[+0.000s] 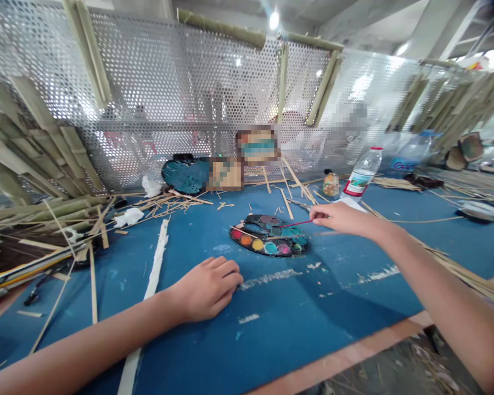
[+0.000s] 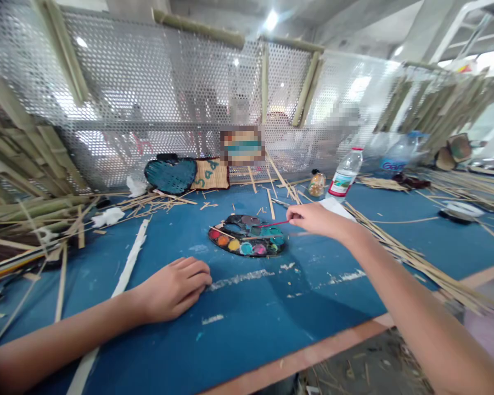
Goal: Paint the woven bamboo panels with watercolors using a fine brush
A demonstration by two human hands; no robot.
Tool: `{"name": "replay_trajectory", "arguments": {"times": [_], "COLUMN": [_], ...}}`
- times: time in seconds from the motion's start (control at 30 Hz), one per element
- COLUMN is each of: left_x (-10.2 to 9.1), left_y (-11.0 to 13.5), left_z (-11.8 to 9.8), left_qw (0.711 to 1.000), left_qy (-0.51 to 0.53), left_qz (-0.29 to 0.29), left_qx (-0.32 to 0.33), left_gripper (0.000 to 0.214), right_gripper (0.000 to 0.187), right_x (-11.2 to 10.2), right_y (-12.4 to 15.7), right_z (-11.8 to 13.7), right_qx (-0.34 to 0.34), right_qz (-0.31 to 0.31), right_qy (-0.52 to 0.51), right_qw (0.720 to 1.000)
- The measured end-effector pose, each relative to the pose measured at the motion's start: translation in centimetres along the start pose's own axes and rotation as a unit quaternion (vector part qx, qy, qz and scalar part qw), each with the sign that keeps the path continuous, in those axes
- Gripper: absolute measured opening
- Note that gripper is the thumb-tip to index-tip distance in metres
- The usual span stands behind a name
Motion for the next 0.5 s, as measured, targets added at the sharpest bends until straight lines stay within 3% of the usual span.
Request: {"name": "replay_trajectory", "arguments": {"times": [0.23,0.37,0.43,0.5], "left_x": [0.3,-0.3,-1.7,-4.4], "left_y": [0.0,-0.1,-0.5,-1.0], "left_z": [0.2,0.6,3.2,8.2], "left_qw": [1.0,0.997,0.989,0.96], "left_qy": [0.024,0.078,0.117,0.144], "left_qz": [-0.007,-0.015,-0.033,-0.101], "left_qx": [-0.012,-0.017,-0.082,-0.218], "left_gripper": [0.021,0.024,0.024,0.019], "right_gripper": [0.02,0.021,0.021,0.019], "right_x": [-2.8,-2.7,-2.0,-1.3], "right_y": [-2.8,-3.5,-3.5,-3.5], "right_z": [4.6,7.4,8.0,8.1], "right_qx": [-0.064,-0.091,-0.101,-0.111], "right_qz": [-0.017,-0.017,0.01,0.02], "right_qy": [0.104,0.033,-0.056,-0.148], "right_qw": [0.992,0.995,0.993,0.983]}}
Point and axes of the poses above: each hand's wrist, its own y-axis away from the middle knuckle, its own x-axis out of the palm, z = x × y, the point moved 5 cm from there along -y, towards the middle knuckle, and after that the axes turned 7 degrees about -x, right-handed, at the moved point
